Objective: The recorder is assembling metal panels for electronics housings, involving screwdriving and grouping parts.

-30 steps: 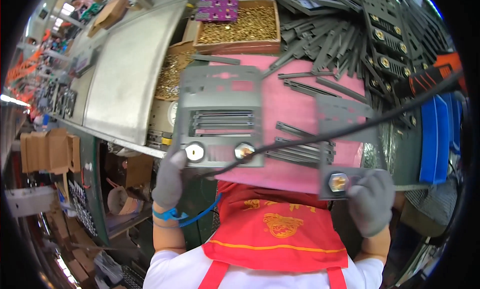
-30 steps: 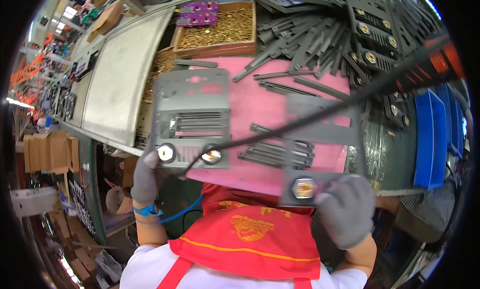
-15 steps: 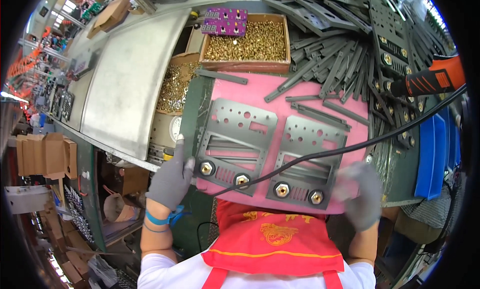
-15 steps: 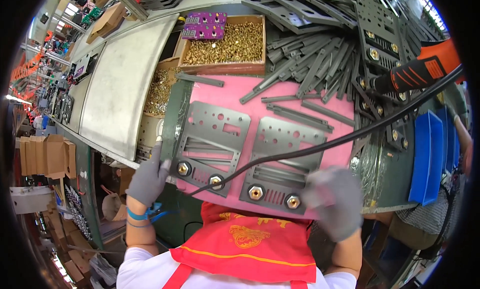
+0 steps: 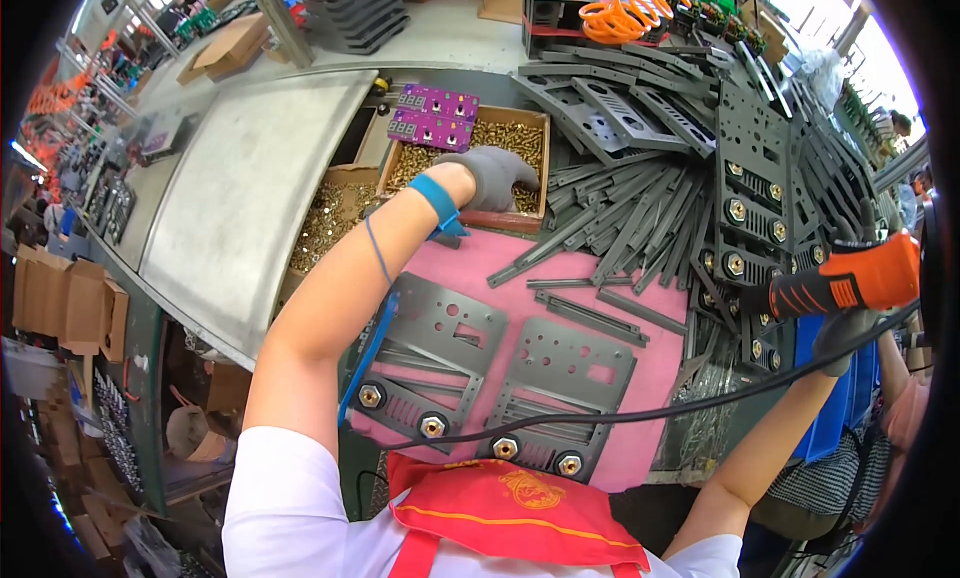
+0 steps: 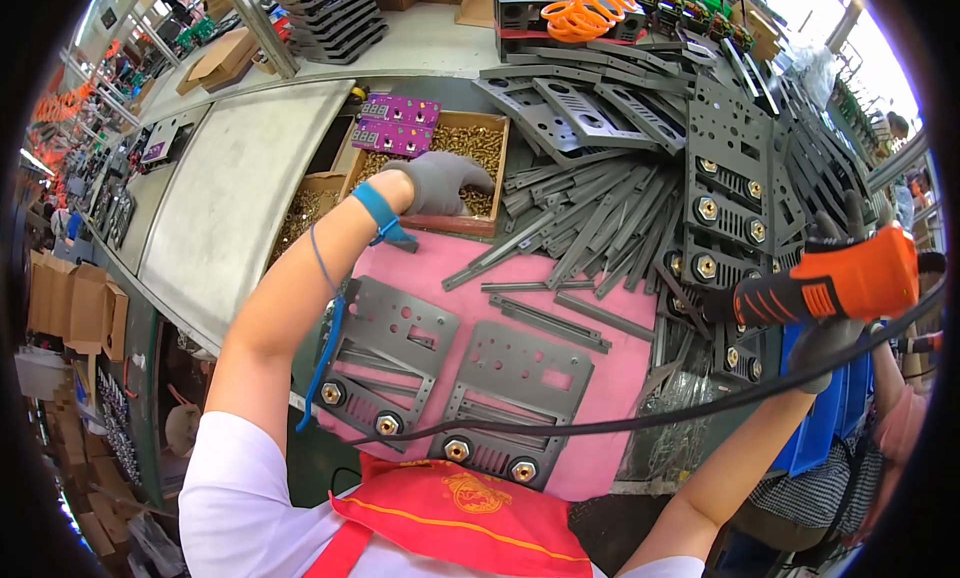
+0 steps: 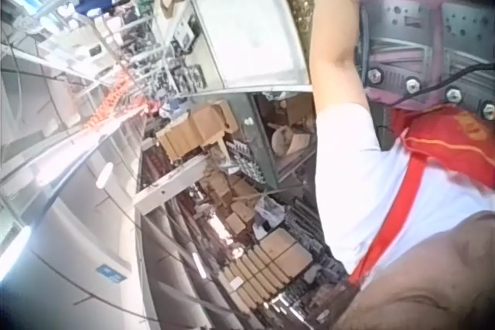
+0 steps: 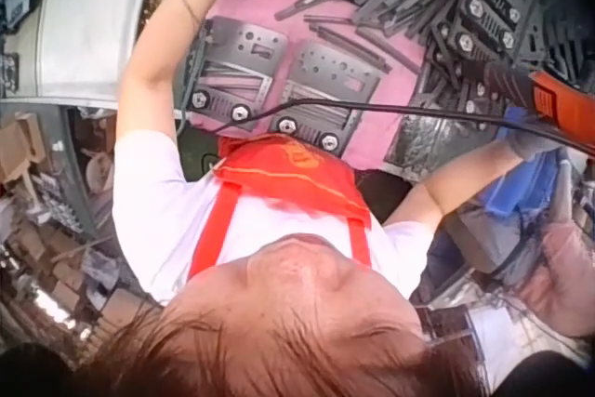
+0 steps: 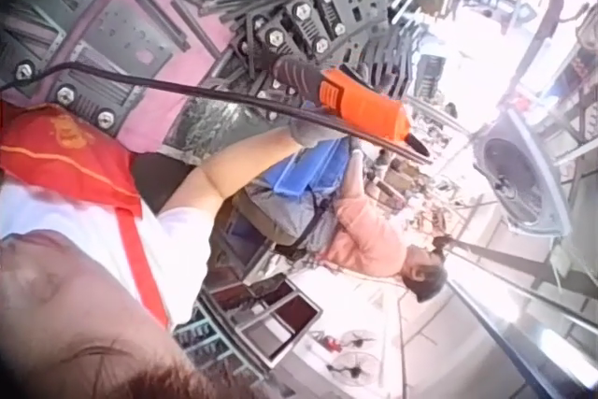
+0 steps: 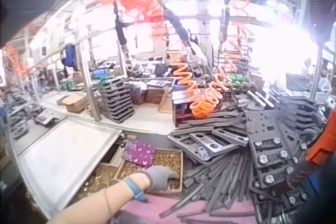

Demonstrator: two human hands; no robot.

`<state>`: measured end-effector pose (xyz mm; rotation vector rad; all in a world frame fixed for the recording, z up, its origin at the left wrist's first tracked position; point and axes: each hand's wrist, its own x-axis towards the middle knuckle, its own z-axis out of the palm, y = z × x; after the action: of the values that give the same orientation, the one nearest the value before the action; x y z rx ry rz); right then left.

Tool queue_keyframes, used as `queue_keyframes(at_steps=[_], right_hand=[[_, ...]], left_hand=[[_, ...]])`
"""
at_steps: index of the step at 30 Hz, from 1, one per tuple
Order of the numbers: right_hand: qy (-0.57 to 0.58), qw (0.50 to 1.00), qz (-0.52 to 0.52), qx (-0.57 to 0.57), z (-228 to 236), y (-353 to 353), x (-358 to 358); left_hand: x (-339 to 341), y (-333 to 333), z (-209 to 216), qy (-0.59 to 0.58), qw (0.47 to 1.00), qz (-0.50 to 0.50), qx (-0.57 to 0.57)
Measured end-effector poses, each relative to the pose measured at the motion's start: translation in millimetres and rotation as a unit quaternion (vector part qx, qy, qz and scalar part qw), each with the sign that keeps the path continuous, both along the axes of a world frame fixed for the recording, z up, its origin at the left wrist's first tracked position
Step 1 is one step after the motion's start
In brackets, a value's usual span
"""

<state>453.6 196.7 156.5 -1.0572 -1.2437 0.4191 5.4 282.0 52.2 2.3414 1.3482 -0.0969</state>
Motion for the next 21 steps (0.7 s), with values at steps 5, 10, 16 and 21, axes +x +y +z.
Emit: queue_keyframes(at_steps=[5,10,16,21], right_hand=[[0.141,0.886,0.440,0.017,29.4,-16.2,-47.6],[0.148,0.976,0.132,0.087,16.6,-32.1,-46.0],[0.006,0.942,0.332,-0.040,-20.2,-37.2,-62.1],[0.005,0.952,0.304,0.037,-14.7,-58.1,-110.2]], left_hand=[[6.3,-3.2,15.0,0.048,0.998,0.037,-0.007],[13.9,-0.5,4.5,0.046,0.996,0.071,0.021],[13.8,6.0,-15.4,0.029,0.991,0.134,0.010],[-5.1,23.2,-23.2,-0.150,0.968,0.199,-0.011]])
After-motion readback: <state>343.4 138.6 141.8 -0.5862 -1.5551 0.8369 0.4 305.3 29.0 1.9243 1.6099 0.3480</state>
